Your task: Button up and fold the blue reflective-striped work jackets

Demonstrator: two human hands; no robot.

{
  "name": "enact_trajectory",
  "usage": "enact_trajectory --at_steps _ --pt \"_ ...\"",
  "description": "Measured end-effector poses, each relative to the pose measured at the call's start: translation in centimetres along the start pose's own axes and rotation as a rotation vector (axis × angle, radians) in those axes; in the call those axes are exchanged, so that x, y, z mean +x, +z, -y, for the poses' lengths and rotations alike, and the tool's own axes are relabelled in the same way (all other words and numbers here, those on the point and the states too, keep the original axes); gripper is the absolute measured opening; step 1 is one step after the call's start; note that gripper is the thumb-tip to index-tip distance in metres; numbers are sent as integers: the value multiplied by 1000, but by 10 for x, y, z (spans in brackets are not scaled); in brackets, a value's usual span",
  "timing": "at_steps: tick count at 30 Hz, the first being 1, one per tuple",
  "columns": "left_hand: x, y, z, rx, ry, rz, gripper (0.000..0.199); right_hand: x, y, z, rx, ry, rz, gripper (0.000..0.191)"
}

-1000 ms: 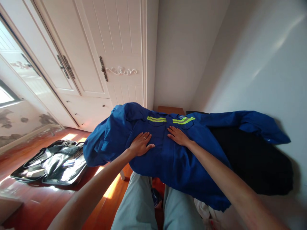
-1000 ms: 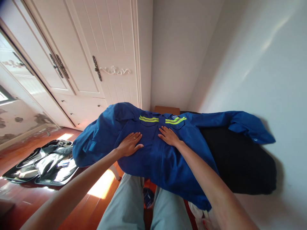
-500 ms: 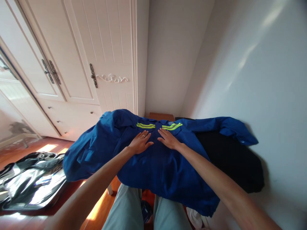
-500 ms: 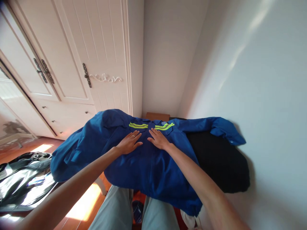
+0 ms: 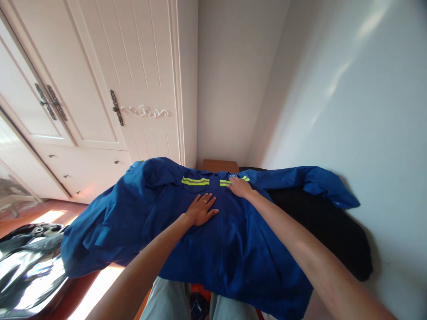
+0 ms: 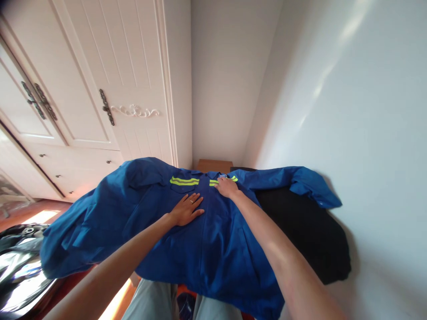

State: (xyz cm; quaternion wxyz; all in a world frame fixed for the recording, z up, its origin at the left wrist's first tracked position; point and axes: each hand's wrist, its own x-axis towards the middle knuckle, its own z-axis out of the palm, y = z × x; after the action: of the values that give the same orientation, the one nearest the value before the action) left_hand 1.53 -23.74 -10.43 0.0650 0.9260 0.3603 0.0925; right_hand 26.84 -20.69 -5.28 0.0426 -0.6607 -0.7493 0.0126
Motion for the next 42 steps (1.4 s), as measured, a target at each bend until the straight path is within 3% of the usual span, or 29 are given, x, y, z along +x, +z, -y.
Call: enact_trajectory --at_steps 3,7,10,13,16,20,23,26,29,36,42 --pt "0 -2 -2 2 -6 5 76 16 8 5 -20 27 -35 56" --pt "-2 0 -3 -9 -17 -5 76 19 31 -3 -39 138 35 68" --pt "-1 -2 -1 -25 -10 -7 75 21 35 -10 -38 137 92 71" --pt "10 -16 -1 -37 -3 24 72 27 19 -18 -36 101 108 62" --pt "37 -38 -7 -3 -50 93 67 33 -12 -32 -55 143 18 46" --pt "97 -52 -19 63 -43 -53 48 40 -51 -64 -87 333 -69 42" --pt "151 -46 -19 24 -5 -143 38 47 -66 -86 -65 416 -32 41" --pt "198 -33 -8 4 -47 -147 36 53 -70 -100 -10 413 20 29" --pt "227 -15 11 -10 -147 -115 41 56 -69 -113 58 369 12 16" --pt "235 21 37 5 -273 -102 58 38 -67 -164 151 404 -57 11" --pt "234 23 36 21 -328 -153 51 36 -61 -161 127 392 -45 26"
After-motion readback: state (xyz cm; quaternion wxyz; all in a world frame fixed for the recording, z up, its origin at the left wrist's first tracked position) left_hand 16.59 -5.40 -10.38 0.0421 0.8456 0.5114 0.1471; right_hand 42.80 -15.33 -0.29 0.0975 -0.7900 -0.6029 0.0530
